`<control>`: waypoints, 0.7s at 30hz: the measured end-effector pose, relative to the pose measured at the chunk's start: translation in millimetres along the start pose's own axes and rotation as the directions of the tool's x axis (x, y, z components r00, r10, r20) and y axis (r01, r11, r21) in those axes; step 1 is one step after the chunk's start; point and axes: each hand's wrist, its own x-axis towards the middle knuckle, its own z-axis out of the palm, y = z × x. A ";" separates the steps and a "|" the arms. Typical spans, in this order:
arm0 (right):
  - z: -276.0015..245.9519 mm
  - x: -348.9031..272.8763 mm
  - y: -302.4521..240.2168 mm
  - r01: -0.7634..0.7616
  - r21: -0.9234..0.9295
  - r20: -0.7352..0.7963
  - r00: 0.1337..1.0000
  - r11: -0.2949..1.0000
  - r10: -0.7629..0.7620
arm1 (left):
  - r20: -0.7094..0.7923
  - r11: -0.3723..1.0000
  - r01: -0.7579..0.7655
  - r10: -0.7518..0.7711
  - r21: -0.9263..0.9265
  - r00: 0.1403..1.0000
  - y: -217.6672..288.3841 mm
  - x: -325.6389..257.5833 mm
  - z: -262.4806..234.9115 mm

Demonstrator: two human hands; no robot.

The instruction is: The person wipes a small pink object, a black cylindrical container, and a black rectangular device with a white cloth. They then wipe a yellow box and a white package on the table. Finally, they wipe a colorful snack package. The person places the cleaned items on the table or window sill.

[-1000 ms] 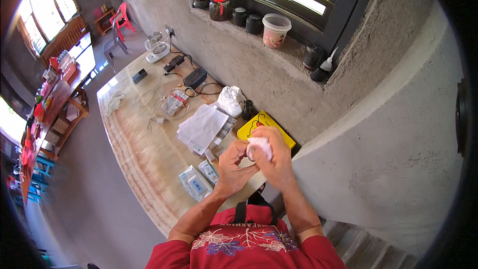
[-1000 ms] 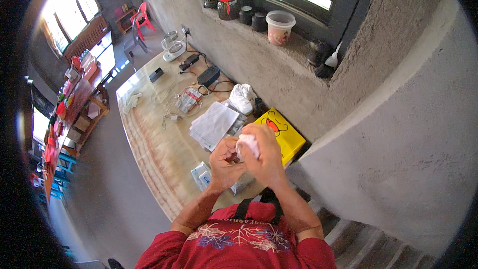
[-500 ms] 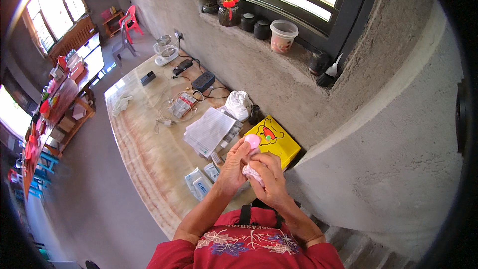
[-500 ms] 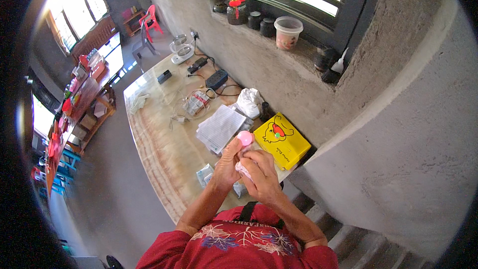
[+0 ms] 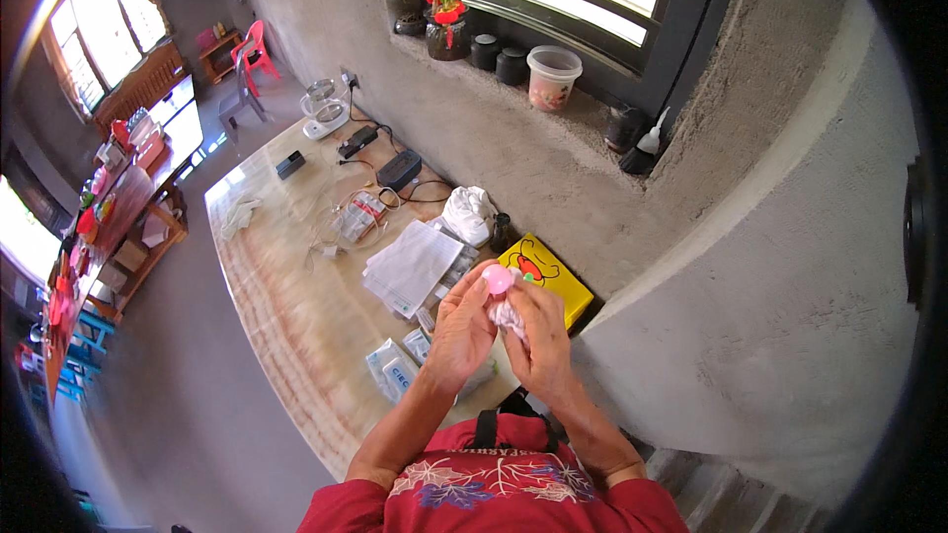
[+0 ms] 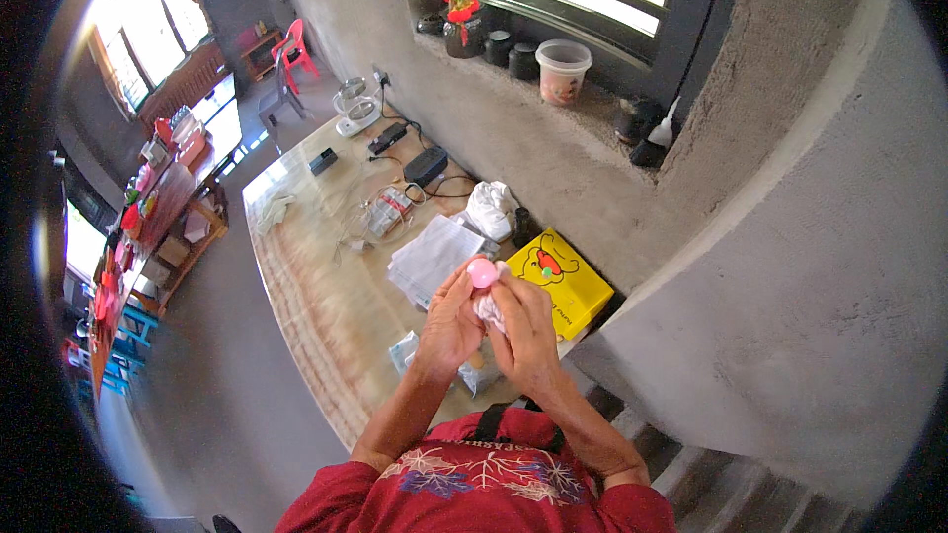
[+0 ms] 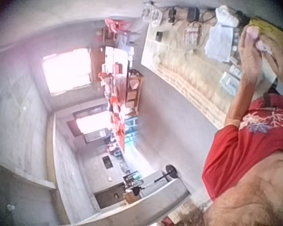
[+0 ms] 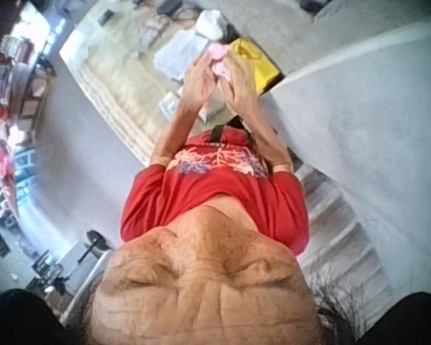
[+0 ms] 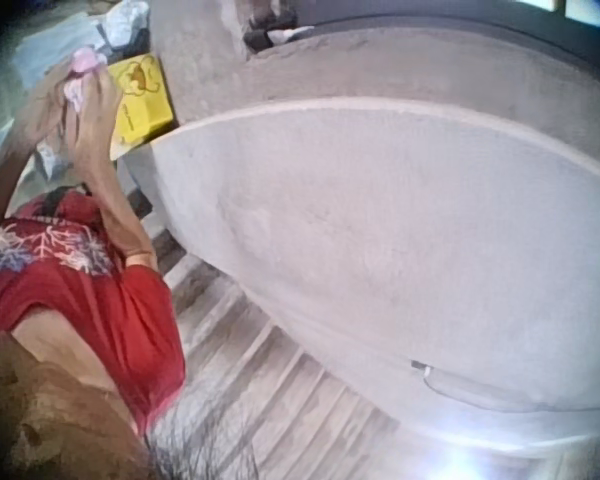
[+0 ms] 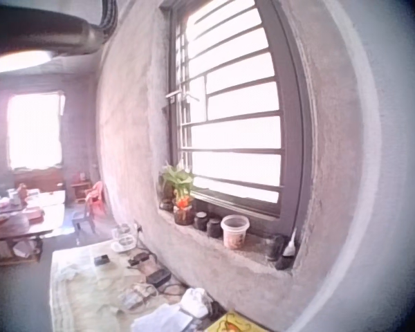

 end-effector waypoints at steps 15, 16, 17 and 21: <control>-10.6 22.9 -5.0 0.046 -0.022 -0.066 0.997 0.999 -0.047 | 0.000 0.997 0.080 -0.080 0.010 0.997 -15.4 -1.4 -4.8; -6.5 18.7 -7.2 0.083 -0.062 -0.068 0.994 0.995 -0.088 | -0.028 0.993 0.120 -0.120 -0.006 0.992 -13.2 0.2 -7.0; -3.2 13.8 -8.2 0.121 -0.102 -0.068 0.989 0.987 -0.128 | -0.057 0.987 0.158 -0.159 -0.022 0.986 -11.1 1.6 -8.2; 4.2 -14.8 -3.6 0.168 -0.142 0.111 0.982 0.975 -0.153 | -0.054 0.996 0.091 -0.092 -0.021 0.994 -7.5 -1.9 -5.2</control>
